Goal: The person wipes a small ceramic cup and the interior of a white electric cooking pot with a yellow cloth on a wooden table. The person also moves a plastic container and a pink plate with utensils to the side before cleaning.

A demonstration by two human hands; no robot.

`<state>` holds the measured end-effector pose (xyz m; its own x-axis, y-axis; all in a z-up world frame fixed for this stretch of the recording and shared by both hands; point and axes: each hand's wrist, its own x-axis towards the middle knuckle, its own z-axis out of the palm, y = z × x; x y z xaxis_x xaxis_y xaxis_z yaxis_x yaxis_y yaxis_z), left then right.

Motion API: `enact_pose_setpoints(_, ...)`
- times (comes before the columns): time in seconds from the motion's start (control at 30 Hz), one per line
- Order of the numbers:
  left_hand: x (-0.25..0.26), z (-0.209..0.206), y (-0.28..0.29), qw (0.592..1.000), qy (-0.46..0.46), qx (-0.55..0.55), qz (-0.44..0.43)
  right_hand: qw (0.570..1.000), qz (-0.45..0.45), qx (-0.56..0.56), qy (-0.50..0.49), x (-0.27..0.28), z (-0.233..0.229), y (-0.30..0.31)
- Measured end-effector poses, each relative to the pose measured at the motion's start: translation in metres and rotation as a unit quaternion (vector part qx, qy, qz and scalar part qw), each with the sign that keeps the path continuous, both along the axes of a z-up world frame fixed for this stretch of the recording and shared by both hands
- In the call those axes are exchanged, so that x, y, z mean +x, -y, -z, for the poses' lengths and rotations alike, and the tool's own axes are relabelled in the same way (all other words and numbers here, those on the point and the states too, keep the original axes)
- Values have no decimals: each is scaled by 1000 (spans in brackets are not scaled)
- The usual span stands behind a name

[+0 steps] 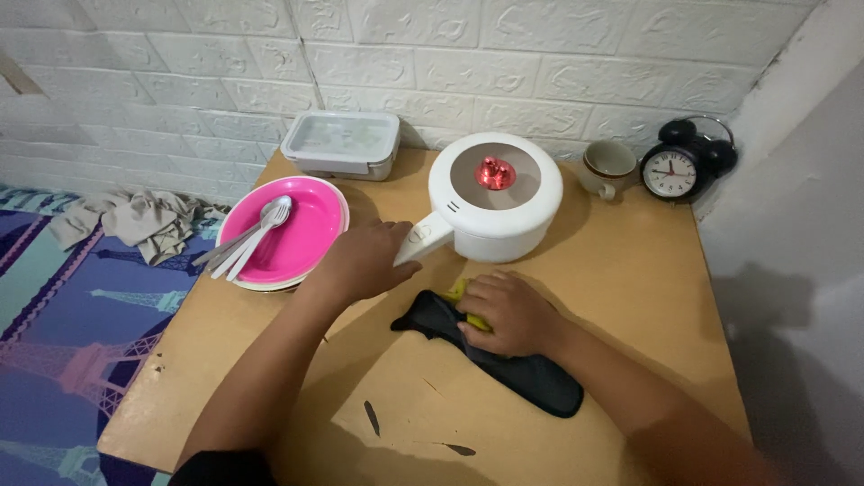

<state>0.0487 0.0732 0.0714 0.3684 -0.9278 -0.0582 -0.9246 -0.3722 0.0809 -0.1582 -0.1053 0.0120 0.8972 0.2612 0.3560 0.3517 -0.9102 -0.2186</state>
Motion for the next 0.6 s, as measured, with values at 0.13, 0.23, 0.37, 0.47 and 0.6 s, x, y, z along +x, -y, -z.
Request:
enact_pose_setpoints(0.13,-5,-12,-3,999,-52,-8,-10,997,-35,32,54,0,-6,-2)
enact_pose_setpoints(0.23,-4,-13,-4,996,-91,-2,-22,996,-48,31,71,2,-1,1)
enact_pose_setpoints(0.37,-3,-15,-5,991,-129,4,-25,997,-49,16,50,4,9,5)
enact_pose_setpoints(0.47,-4,-18,-5,989,-141,15,-32,994,-55,39,80,3,-5,-2)
enact_pose_setpoints(0.6,-5,-19,-6,988,-151,19,-38,994,-55,32,89,3,-4,-1)
